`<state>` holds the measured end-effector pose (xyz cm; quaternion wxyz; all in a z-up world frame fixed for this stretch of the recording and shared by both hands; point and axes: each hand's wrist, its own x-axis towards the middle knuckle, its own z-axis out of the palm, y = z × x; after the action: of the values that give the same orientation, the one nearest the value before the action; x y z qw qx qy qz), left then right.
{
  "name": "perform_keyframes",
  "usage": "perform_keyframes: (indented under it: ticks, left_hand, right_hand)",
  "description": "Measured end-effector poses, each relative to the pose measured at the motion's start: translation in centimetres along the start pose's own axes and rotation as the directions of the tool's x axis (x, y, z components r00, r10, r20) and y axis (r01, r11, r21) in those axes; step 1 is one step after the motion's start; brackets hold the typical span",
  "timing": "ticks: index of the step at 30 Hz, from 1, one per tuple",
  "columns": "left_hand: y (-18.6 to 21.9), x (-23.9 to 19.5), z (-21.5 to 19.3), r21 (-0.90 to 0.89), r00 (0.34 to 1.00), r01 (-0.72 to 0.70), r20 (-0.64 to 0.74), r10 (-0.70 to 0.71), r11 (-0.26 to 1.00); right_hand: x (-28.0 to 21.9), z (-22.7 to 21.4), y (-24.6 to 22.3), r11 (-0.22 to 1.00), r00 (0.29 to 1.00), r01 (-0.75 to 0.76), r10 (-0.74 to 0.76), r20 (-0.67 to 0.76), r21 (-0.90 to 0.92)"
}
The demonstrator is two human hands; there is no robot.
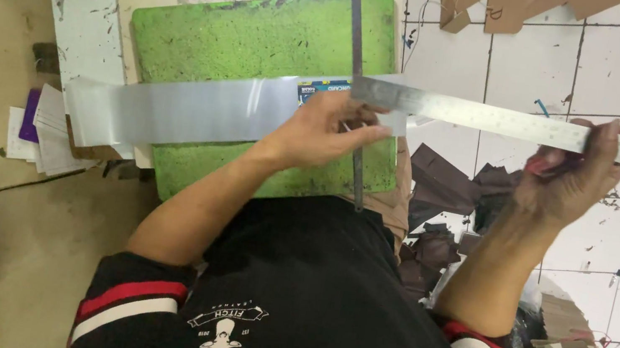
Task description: Measuring and cutting transparent plastic strips using a ruler and a utility knife on a cutting mat.
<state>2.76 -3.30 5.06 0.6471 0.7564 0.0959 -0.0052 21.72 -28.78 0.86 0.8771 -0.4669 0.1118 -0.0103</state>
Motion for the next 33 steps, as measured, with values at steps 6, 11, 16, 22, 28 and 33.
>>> perform_keyframes:
  ticks: [6, 11, 16, 22, 28, 33]
  left_hand:
    - [-6.5, -0.8, -3.6, 0.698, 0.942, -0.260, 0.031, 0.334, 0.668]
    - [-7.1, -0.5, -3.3, 0.782, 0.964, -0.245, 0.131, 0.233, 0.573]
    - [-7.6, 0.0, -2.8, 0.842, 0.972, -0.217, 0.142, 0.185, 0.494]
    - [-7.5, 0.2, -2.7, 0.855, 0.987, -0.155, 0.108, 0.122, 0.496]
    - [-6.9, 0.6, -2.5, 0.865, 0.991, -0.104, 0.133, -0.026, 0.491]
    - [-6.4, 0.5, -2.6, 0.868, 0.988, -0.086, 0.136, -0.067, 0.489]
  right_hand:
    - [3.1, -3.8, -0.2, 0.964, 0.977, -0.142, 0.100, -0.186, -0.226]
    - [4.4, -5.1, 1.9, 0.959, 0.982, -0.175, 0.156, -0.102, -0.223]
    - [4.5, -4.9, 2.7, 0.947, 0.978, -0.211, 0.201, -0.064, -0.241]
    - [5.1, -5.6, 3.5, 0.950, 0.977, -0.195, 0.211, 0.042, -0.245]
    - [4.9, -4.7, 3.6, 0.932, 0.957, -0.279, 0.250, -0.147, -0.232]
    - [4.9, -4.7, 3.9, 0.940, 0.957, -0.286, 0.273, -0.093, -0.187]
